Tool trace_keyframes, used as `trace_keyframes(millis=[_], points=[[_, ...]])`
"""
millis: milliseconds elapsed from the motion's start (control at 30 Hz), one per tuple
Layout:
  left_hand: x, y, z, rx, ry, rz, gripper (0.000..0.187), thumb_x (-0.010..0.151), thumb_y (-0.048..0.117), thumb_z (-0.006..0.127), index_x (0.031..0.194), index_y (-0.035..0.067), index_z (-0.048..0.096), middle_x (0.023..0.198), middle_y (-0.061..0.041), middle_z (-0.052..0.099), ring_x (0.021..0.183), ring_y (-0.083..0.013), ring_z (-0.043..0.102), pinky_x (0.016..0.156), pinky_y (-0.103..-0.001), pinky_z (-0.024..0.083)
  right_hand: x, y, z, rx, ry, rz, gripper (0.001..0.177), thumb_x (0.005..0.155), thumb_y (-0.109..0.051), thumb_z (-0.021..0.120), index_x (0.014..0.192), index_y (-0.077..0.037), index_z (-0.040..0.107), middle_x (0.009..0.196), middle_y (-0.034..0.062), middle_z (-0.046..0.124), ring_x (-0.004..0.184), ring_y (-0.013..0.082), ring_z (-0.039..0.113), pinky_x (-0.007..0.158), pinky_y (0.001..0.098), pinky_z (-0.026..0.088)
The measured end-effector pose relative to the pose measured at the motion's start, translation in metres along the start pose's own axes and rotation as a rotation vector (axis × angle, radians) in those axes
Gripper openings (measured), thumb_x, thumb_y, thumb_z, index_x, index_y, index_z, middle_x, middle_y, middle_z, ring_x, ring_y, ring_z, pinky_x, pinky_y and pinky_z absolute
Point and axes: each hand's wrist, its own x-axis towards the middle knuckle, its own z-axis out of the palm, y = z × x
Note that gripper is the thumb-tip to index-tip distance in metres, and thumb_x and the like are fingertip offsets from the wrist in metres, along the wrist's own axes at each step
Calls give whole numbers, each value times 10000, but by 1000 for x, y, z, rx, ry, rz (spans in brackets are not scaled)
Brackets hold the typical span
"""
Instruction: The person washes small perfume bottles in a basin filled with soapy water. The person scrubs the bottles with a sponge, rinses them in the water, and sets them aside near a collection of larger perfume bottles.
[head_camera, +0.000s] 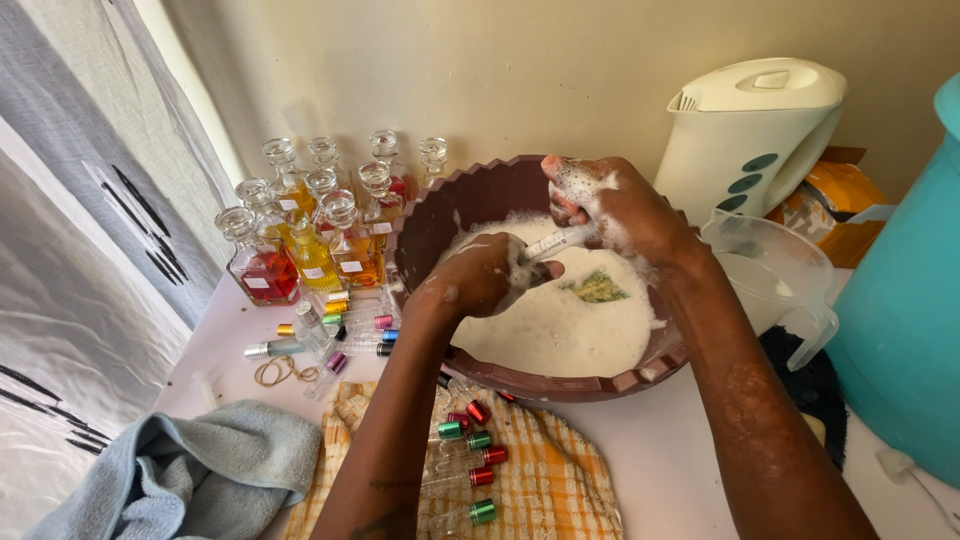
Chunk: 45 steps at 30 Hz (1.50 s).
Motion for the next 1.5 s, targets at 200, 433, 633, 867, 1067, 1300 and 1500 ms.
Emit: trace_keyframes(millis=[200, 433, 633, 867, 1067, 1300, 1500], points=[[-4, 3, -3, -12, 27, 15, 486, 982, 516, 616, 1046, 69, 795, 991, -230, 786, 1047, -407, 774, 905, -492, 603, -9, -17, 2, -115, -80, -167, 297, 857, 30, 452, 1047, 37, 680, 869, 101, 532, 806, 197, 556, 671, 327, 514], [-17, 14, -8, 26, 59, 30, 417, 990, 394, 589, 1077, 35, 783, 980, -247, 778, 1055, -412, 772, 895, -487, 607, -34, -42, 13, -264, -136, -334, 196, 824, 38, 488, 791, -23, 671, 701, 111, 500, 593, 207, 479, 574, 379, 407], [-1, 2, -3, 28, 48, 38, 452, 985, 441, 604, 1085, 38, 782, 987, -245, 781, 1047, -415, 773, 891, -495, 598, -34, -35, 12, -301, -106, -266, 213, 956, -19, 534, 806, -30, 685, 708, 140, 571, 562, 199, 477, 574, 370, 401], [-4, -6, -8, -24, 70, 72, 340, 1033, 342, 587, 1160, 76, 756, 1015, -221, 784, 1048, -393, 777, 907, -481, 597, -27, -37, 4, -275, -72, -207, 136, 993, -27, 697, 1113, 35, 705, 1175, 255, 704, 675, 180, 604, 538, 259, 498], [-7, -34, -17, -10, 85, 41, 265, 977, 92, 633, 1214, 33, 736, 1063, -261, 791, 1101, -424, 761, 954, -497, 594, -14, -40, -34, -480, -312, -506, 393, 685, 103, 660, 1027, -28, 805, 1029, 139, 780, 984, 259, 667, 946, 391, 533], [-5, -20, -10, -94, 59, 40, 221, 943, 107, 593, 1037, 99, 793, 831, -92, 820, 803, -215, 814, 815, -370, 630, 9, -8, 1, -588, -506, -24, 259, 823, 27, 848, 1069, 96, 802, 1023, 313, 793, 778, 341, 789, 660, 426, 693], [26, -16, 3, -176, 20, 88, 239, 936, 180, 694, 1121, 60, 786, 918, -194, 786, 680, -251, 777, 597, -350, 646, -14, -5, 18, -649, -442, 17, 155, 830, 80, 802, 980, 98, 774, 799, 291, 777, 593, 351, 796, 463, 416, 678]])
